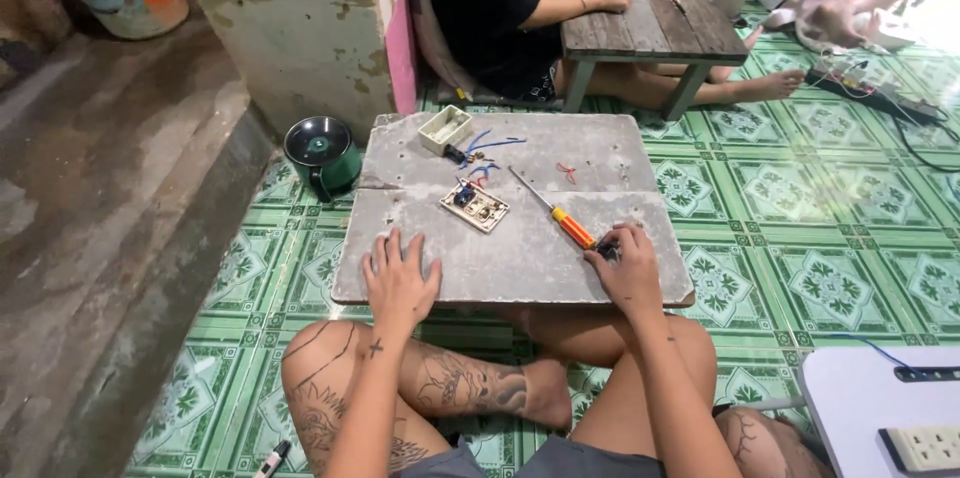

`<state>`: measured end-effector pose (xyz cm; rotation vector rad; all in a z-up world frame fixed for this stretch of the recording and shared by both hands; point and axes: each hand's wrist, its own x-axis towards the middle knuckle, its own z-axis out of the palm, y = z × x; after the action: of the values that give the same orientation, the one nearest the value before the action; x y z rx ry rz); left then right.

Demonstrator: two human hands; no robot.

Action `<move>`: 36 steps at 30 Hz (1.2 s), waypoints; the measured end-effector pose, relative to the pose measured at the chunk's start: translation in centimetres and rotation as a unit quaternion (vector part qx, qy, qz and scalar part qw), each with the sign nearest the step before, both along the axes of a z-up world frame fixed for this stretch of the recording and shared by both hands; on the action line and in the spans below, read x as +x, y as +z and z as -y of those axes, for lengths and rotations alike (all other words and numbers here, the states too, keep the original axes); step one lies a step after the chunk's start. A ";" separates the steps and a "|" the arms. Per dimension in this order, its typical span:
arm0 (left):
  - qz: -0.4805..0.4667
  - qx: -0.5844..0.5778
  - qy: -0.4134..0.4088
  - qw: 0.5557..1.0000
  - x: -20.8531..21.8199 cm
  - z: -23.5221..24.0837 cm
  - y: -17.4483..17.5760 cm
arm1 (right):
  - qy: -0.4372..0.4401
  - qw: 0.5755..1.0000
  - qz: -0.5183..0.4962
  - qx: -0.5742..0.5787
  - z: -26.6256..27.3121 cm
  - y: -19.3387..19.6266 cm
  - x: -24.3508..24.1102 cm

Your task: The person sits on the floor and uses a screwdriver to connect wires to a small electrical component. They manipulate the wires and tighten screws on the component, occasionally picking up and inspecting a black plastic piece before continuing the assembly.

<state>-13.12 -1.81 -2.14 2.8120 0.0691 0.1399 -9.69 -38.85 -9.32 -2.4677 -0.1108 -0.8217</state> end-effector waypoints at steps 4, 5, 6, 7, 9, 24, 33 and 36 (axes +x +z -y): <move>-0.032 -0.021 -0.002 0.999 2.1 -1.0 -0.5 | -0.013 1.000 -0.004 -0.002 -0.3 0.2 0.0; -0.069 -0.037 0.006 0.997 3.1 -1.1 -1.0 | -0.012 1.000 -0.001 0.000 -0.4 0.3 -0.1; -0.109 -0.057 0.015 0.992 3.7 -1.2 -1.7 | -0.009 1.000 0.000 -0.001 -0.3 0.5 -0.3; -0.110 -0.059 0.014 0.992 3.9 -1.3 -2.0 | -0.010 1.000 -0.001 -0.003 -0.5 0.9 -0.7; -0.138 -0.061 0.013 0.988 4.6 -1.3 -2.6 | -0.012 1.000 0.010 0.011 -0.9 1.7 -1.1; -0.052 -0.039 0.070 0.995 3.2 -4.7 -2.2 | -0.153 0.940 -0.302 -0.041 8.4 -0.5 -4.2; -0.109 -0.079 0.154 0.979 1.9 -8.1 -0.4 | -0.115 0.912 -0.343 0.191 4.6 5.1 -7.4; -0.147 -0.095 0.133 0.976 0.9 -8.7 1.0 | -0.132 0.909 -0.338 0.205 5.1 4.3 -7.4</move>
<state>-12.25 6.88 -1.13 2.5983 0.4999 -0.2123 -17.13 -43.98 -5.07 -2.2354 0.5941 -0.0274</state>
